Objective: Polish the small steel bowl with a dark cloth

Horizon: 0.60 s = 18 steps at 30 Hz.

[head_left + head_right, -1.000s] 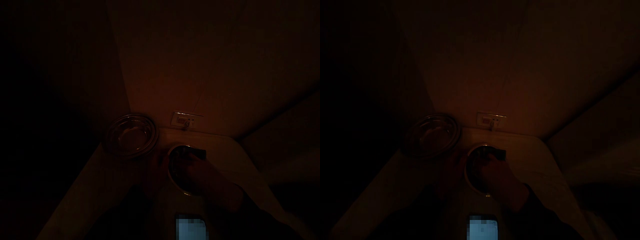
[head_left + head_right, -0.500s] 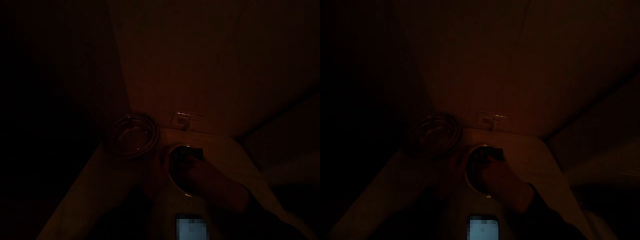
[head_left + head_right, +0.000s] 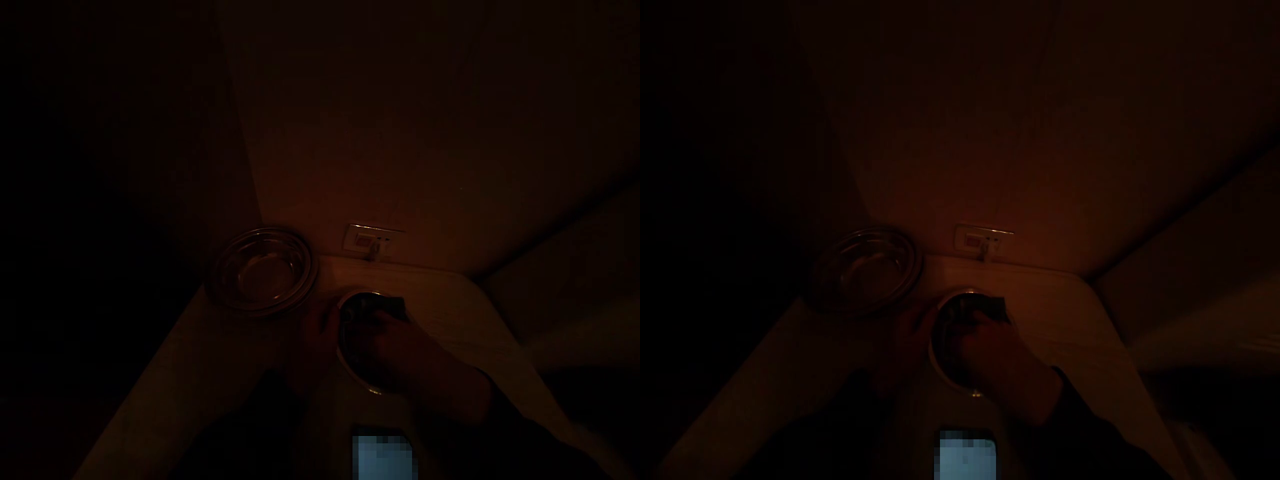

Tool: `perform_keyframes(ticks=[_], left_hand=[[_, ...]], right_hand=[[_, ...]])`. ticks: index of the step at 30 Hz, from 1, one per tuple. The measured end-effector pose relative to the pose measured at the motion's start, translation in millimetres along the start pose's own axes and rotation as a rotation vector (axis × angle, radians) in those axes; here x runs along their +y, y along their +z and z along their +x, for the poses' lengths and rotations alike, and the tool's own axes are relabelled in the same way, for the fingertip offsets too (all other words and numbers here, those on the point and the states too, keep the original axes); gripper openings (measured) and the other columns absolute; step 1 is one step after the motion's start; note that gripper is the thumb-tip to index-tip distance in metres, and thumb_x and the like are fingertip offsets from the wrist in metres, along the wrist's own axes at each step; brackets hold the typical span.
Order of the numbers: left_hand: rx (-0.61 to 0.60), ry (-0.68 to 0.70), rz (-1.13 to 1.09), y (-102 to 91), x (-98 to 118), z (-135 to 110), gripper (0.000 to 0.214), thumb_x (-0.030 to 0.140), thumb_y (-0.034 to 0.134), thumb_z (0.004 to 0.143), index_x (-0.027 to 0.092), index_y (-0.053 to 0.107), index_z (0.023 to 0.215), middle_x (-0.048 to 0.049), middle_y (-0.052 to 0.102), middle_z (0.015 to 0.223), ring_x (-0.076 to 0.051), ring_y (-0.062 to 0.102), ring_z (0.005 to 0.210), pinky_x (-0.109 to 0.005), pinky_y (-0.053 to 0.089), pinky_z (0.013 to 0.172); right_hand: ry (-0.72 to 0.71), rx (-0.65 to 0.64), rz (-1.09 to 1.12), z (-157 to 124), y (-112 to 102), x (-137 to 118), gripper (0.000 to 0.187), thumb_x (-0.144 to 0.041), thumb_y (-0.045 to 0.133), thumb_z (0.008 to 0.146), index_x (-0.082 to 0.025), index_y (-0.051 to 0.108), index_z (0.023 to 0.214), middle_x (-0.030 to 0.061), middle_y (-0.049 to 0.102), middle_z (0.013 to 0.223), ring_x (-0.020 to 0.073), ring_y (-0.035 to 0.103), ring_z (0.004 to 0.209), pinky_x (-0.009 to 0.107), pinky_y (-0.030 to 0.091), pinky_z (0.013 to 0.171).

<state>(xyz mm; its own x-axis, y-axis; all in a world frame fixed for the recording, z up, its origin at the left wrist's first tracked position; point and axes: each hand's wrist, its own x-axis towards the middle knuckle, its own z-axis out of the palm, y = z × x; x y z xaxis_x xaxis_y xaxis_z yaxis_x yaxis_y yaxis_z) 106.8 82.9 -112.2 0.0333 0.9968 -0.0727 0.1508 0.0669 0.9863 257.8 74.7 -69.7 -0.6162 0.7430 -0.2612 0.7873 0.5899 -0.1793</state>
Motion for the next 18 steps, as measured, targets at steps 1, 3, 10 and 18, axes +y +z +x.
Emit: perform_keyframes(ticks=[1, 3, 10, 18], left_hand=[[0.009, -0.006, -0.009, -0.1, -0.4, 0.1, 0.031, 0.023, 0.042, 0.085, 0.015, 0.066, 0.102, -0.0067, 0.070, 0.104, -0.019, 0.064, 0.096, -0.031, 0.048, 0.086], [0.016, -0.024, -0.021, -0.4, -0.7, 0.0, 0.029, 0.024, 0.044, 0.084, 0.015, 0.066, 0.100, -0.0070, 0.071, 0.101, -0.019, 0.064, 0.094, -0.031, 0.049, 0.084], [0.026, -0.049, 0.003, -1.1, -0.8, -2.6, 0.027, 0.024, 0.047, 0.080, 0.015, 0.066, 0.096, -0.0055, 0.072, 0.092, -0.019, 0.065, 0.087, -0.030, 0.049, 0.078], [0.063, -0.054, 0.032, 1.2, -4.3, -0.9, 0.026, 0.035, 0.048, 0.083, 0.015, 0.061, 0.094, -0.0066, 0.071, 0.089, -0.018, 0.065, 0.084, -0.029, 0.049, 0.075]], right_hand=[[0.029, 0.005, -0.005, 0.5, -0.3, -1.0, 0.030, -0.015, 0.050, 0.085, -0.024, 0.063, 0.111, 0.0076, 0.066, 0.110, 0.0246, 0.055, 0.101, 0.035, 0.049, 0.076], [0.079, 0.014, -0.030, 0.8, -1.5, -2.9, 0.030, -0.016, 0.048, 0.086, -0.022, 0.062, 0.112, 0.0090, 0.066, 0.109, 0.0247, 0.056, 0.101, 0.036, 0.049, 0.076], [0.175, -0.005, -0.104, 0.2, -3.8, -3.5, 0.033, -0.014, 0.046, 0.086, -0.018, 0.060, 0.115, 0.0117, 0.066, 0.108, 0.0283, 0.055, 0.101, 0.034, 0.050, 0.066], [0.048, -0.009, -0.036, -3.9, -3.4, 4.7, 0.025, -0.017, 0.047, 0.086, -0.022, 0.065, 0.103, 0.0083, 0.067, 0.104, 0.0251, 0.053, 0.102, 0.035, 0.047, 0.076]])
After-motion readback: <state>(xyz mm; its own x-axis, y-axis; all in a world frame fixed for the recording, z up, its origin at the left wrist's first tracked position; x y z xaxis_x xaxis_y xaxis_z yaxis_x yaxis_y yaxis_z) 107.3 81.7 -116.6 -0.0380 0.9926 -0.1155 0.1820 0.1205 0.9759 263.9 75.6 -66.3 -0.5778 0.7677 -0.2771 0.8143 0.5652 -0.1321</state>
